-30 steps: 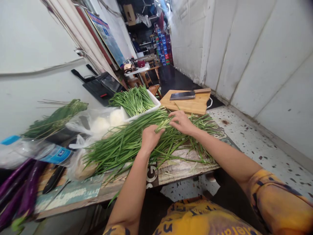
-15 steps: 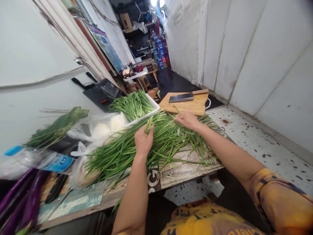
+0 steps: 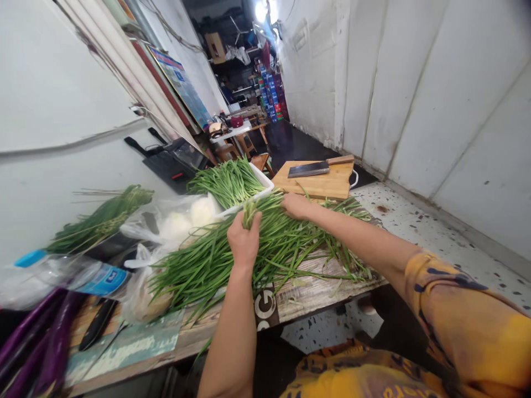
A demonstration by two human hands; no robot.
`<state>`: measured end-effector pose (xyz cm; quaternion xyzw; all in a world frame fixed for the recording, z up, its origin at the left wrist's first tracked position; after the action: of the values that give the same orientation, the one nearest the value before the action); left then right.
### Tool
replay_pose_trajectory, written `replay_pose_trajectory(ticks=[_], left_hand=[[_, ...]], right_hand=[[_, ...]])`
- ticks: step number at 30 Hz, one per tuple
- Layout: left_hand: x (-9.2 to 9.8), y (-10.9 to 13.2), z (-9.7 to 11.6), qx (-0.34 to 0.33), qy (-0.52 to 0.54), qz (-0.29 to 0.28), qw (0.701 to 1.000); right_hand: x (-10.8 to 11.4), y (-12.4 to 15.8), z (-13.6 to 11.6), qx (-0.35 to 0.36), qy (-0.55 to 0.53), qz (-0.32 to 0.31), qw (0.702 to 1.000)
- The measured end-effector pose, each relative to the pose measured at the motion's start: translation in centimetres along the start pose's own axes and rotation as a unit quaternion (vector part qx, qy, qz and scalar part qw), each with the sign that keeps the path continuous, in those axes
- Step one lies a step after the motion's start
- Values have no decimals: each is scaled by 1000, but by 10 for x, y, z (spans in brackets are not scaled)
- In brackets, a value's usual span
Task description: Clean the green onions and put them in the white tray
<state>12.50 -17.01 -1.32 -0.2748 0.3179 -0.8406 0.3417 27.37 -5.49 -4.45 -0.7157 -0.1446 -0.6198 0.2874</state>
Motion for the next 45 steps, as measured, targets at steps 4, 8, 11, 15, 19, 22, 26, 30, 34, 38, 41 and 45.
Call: replay_pose_trajectory(ticks=[4, 8, 11, 15, 19, 22, 26, 30, 34, 38, 41, 45], left_hand=[[-7, 3, 0, -1, -11, -41, 999], [-11, 6, -5, 10, -21, -55, 998], [-20, 11, -5, 2, -4, -99, 995], [-35, 23, -5, 2, -2, -212, 977], [-41, 28, -6, 17, -9, -257, 966], [-38, 24, -9, 48, -22, -226, 973], [-36, 23, -11, 76, -15, -192, 978], [-37, 26, -9, 77, -8, -189, 979], [-37, 28, -5, 76, -1, -188, 979], [-36, 26, 0, 46, -3, -208, 977], [-33, 22, -2, 35, -27, -195, 980], [-32, 21, -11, 87, -25, -177, 980]], right_hand=[[13, 5, -4, 58, -4, 67, 996], [34, 30, 3, 65, -145, 160, 974], [37, 55, 15, 40, -337, 187, 922], [22, 72, 20, 24, -464, 158, 871], [11, 71, 28, -25, -491, 170, 854], [11, 69, 42, -80, -429, 241, 867], [17, 71, 28, 13, -344, 298, 890], [9, 68, 3, 7, -423, 252, 870], [4, 67, -11, -20, -464, 224, 857], [6, 65, -6, -3, -439, 199, 876], [11, 65, 20, -63, -379, 225, 895], [23, 75, 48, -137, -263, 275, 915]])
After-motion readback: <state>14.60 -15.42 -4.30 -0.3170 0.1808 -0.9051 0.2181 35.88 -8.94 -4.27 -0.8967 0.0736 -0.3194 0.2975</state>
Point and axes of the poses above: each hand's wrist, its own y-axis away from the middle knuckle, its own x-axis out of the back of the hand, z = x × y, the point moved 5 cm from there along -y, towards the middle knuckle, and after that the axes turned 11 degrees about z, right-handed, at the moved point
